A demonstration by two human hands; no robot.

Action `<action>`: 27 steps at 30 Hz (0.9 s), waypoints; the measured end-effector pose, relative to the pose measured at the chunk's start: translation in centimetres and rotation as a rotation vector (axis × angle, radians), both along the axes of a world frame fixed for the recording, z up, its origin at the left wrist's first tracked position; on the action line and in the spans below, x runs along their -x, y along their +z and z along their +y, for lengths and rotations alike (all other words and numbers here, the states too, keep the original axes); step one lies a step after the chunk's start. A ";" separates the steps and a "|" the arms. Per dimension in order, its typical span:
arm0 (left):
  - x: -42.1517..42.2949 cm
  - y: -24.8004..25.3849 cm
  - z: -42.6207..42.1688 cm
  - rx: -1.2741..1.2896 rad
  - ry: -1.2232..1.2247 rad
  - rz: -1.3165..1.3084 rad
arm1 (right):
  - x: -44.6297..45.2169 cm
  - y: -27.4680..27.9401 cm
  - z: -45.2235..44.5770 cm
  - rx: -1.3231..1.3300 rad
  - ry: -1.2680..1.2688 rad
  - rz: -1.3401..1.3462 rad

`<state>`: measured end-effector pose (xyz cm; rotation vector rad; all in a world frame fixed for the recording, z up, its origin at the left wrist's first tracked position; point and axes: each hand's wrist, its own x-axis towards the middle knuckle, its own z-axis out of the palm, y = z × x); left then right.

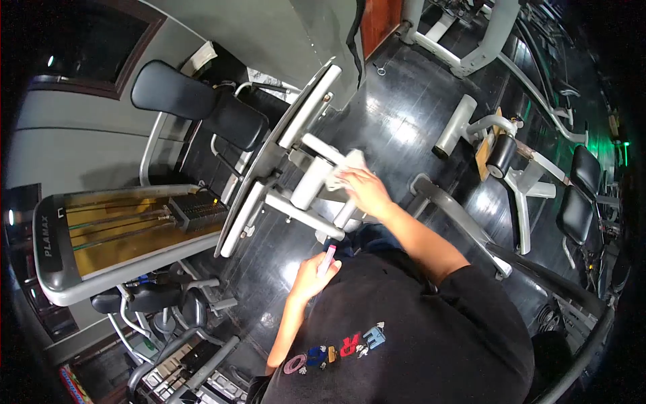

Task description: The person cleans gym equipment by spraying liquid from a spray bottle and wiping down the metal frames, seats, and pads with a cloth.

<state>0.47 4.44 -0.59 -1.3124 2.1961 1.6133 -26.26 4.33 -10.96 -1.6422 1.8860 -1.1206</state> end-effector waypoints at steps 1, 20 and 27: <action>-0.5 0.1 0.1 0.009 0.004 -0.017 | 0.5 -0.3 2.0 0.024 0.031 0.213; 2.3 -0.9 -2.5 0.091 -0.107 0.108 | 3.4 -0.9 14.0 -0.423 -0.623 -1.419; 1.4 -0.9 -2.9 0.047 -0.108 0.130 | 0.0 -0.6 12.8 -0.389 -0.535 -1.524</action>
